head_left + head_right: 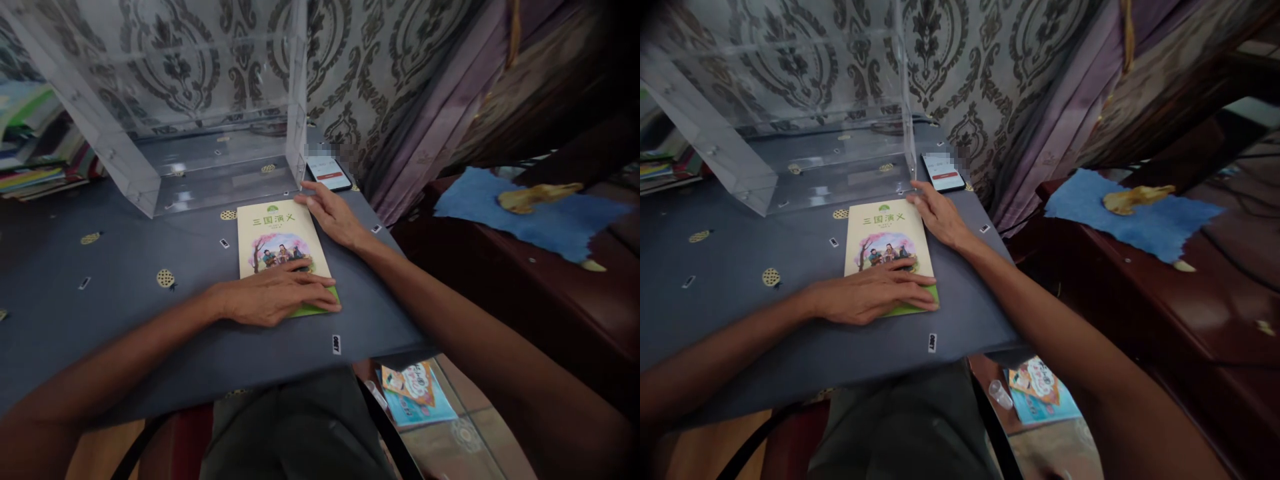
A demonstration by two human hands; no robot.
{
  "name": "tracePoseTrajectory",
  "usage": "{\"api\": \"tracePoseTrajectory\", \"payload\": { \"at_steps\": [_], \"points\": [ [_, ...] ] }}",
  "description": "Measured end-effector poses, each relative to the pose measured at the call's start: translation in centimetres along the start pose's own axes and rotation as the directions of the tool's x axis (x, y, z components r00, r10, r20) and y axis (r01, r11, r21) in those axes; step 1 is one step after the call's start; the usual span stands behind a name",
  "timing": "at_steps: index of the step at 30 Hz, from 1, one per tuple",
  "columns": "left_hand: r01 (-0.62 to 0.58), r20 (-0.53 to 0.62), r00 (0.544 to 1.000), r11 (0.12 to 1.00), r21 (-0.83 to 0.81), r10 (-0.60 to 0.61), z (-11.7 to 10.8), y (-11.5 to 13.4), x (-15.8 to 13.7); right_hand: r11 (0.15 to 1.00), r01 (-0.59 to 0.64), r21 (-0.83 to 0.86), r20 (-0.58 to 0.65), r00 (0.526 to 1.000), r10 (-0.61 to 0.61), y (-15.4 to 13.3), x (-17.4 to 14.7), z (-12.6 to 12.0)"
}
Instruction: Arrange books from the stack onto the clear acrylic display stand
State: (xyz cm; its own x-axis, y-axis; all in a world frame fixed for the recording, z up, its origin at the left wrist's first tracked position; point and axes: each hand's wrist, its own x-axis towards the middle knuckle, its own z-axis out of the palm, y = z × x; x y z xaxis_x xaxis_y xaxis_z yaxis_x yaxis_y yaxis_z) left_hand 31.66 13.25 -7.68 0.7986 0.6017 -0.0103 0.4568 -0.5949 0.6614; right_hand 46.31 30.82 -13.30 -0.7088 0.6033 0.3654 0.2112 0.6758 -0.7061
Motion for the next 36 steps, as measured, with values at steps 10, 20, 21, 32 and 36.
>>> {"api": "tracePoseTrajectory", "payload": {
  "at_steps": [10, 20, 21, 32, 36],
  "points": [
    [0.059, -0.154, 0.983, 0.962, -0.268, -0.103, -0.1, 0.4, -3.5, 0.995, -0.005, -0.098, 0.005, 1.0, 0.005, -0.3, -0.2, 0.2],
    [0.101, -0.245, 0.952, 0.944, -0.315, -0.184, -0.6, 1.2, -7.9, 0.981, 0.045, -0.189, 0.017, 0.999, -0.042, -0.7, -0.2, 0.0],
    [0.115, -0.237, 0.951, 0.939, -0.324, -0.198, -0.6, 1.3, -8.2, 0.98, 0.047, -0.192, 0.019, 0.999, -0.044, -0.7, -0.2, 0.0],
    [0.344, -0.412, 0.794, 0.89, -0.3, -0.446, 0.3, 0.8, -7.6, 0.99, 0.015, -0.137, -0.021, 1.0, -0.018, -0.9, -0.1, 0.0],
    [0.536, -0.664, 0.594, 0.839, -0.094, -0.454, 1.0, -1.5, -6.6, 0.974, -0.101, -0.205, -0.106, 0.991, 0.081, -1.4, -0.1, -0.2]
  ]
}}
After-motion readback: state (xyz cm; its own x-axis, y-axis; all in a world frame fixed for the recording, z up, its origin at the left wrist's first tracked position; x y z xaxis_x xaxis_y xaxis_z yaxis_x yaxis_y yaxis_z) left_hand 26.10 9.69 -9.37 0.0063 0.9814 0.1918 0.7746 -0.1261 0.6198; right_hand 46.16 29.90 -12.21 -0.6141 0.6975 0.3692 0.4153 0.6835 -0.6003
